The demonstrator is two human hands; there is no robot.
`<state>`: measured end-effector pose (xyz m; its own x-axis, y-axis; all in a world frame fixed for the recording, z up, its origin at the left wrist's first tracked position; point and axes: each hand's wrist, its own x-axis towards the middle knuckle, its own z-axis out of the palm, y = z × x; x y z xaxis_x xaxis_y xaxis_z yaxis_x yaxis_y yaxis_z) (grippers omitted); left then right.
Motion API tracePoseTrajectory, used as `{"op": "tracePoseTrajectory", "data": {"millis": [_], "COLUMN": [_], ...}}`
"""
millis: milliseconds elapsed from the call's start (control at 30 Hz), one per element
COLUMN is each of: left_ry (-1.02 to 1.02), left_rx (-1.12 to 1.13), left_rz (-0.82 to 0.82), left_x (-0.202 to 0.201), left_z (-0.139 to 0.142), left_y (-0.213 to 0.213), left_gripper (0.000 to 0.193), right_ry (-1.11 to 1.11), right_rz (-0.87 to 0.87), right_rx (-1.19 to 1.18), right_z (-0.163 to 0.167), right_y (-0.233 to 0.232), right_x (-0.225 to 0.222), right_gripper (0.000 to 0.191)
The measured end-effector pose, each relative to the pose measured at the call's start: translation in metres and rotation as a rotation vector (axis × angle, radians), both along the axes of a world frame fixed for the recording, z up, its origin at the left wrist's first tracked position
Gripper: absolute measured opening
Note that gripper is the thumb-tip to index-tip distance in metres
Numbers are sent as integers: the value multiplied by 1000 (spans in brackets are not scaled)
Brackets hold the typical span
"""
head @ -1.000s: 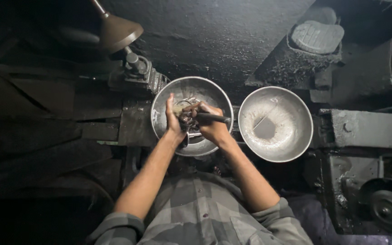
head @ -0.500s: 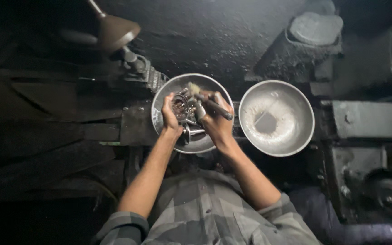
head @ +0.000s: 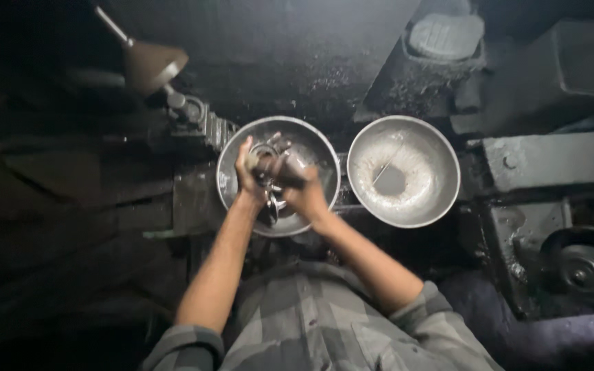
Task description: The person holds small cast metal ring parts against a spinning bench grinder, rotating each piece to grind its edges, then moves to a basin where they wash the parts in water, scrub them with a brush, pour liquid from a bottle over them, and pick at details with a thin wire tool.
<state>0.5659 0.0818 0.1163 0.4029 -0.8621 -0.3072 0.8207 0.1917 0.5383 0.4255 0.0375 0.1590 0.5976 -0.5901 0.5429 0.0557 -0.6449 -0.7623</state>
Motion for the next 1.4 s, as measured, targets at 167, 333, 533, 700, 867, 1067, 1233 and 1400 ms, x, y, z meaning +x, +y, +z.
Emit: {"op": "tracePoseTrajectory", "data": {"millis": [167, 333, 533, 700, 867, 1067, 1233, 1400], "left_ry": [107, -10, 161, 229, 143, 226, 154, 205], "left_rx": [-167, -149, -474, -403, -530, -444, -563, -480], "left_rz": [-119, 30, -10, -32, 18, -84, 34, 73], "left_x": [11, -2, 2, 2, 4, 6, 12, 12], "left_z": [3, -5, -10, -9, 3, 12, 5, -2], "left_y": [12, 10, 18, 19, 21, 24, 29, 23], "left_gripper": [61, 52, 31, 24, 28, 30, 30, 29], "right_ry": [201, -98, 302, -22, 344, 262, 266, 405], "right_rz": [95, 159, 208, 406, 194, 280, 187, 261], "right_rx": [222, 626, 441, 752, 384, 558, 346, 206], "right_z": [-8, -14, 10, 29, 41, 38, 35, 25], "right_y": [-10, -30, -27, -28, -31, -30, -33, -26], "right_x": [-34, -26, -21, -23, -21, -21, -22, -23], "right_gripper": [42, 23, 28, 26, 28, 29, 30, 33]}}
